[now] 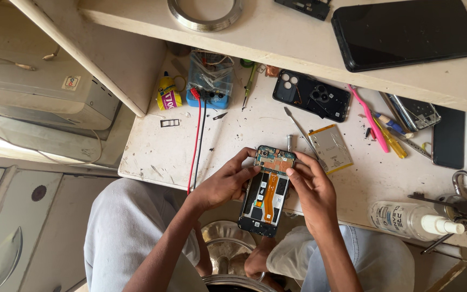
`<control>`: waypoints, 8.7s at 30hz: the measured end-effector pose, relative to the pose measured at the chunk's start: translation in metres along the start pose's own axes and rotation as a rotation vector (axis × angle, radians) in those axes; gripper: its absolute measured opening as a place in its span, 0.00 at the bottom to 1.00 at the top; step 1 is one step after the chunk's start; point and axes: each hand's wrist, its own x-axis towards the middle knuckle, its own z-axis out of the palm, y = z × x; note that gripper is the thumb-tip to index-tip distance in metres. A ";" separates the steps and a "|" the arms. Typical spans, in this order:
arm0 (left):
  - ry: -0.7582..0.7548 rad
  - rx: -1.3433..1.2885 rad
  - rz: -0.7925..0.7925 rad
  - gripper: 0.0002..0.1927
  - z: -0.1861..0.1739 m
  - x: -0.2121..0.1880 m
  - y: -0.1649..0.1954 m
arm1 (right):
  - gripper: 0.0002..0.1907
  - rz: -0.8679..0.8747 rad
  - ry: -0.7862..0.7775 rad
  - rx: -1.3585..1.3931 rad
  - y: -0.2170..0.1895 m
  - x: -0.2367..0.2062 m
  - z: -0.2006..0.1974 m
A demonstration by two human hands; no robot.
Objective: The person repairs a disassembled smartphone at a workbench. They use a metal spudger to pry and lift the battery from the phone body, then use their fingers to lift the motherboard, reposition the frame, and press and adjust internal components and connectors while working on the opened device.
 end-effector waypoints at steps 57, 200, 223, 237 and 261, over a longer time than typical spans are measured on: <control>0.090 0.065 -0.078 0.15 0.009 0.003 0.006 | 0.28 -0.291 -0.059 -0.497 -0.016 -0.003 -0.001; 0.214 -0.207 -0.128 0.17 0.009 0.012 -0.007 | 0.55 0.245 -0.442 -0.180 -0.016 -0.030 -0.021; 0.182 -0.309 -0.091 0.22 0.008 0.013 -0.005 | 0.52 0.306 -0.391 -0.258 -0.025 -0.031 -0.019; 0.186 -0.248 -0.105 0.21 0.009 0.013 -0.006 | 0.36 0.197 -0.133 -0.170 -0.003 -0.022 -0.009; 0.084 -0.052 -0.170 0.14 0.000 0.004 -0.002 | 0.08 0.247 -0.003 -0.040 0.003 -0.007 -0.009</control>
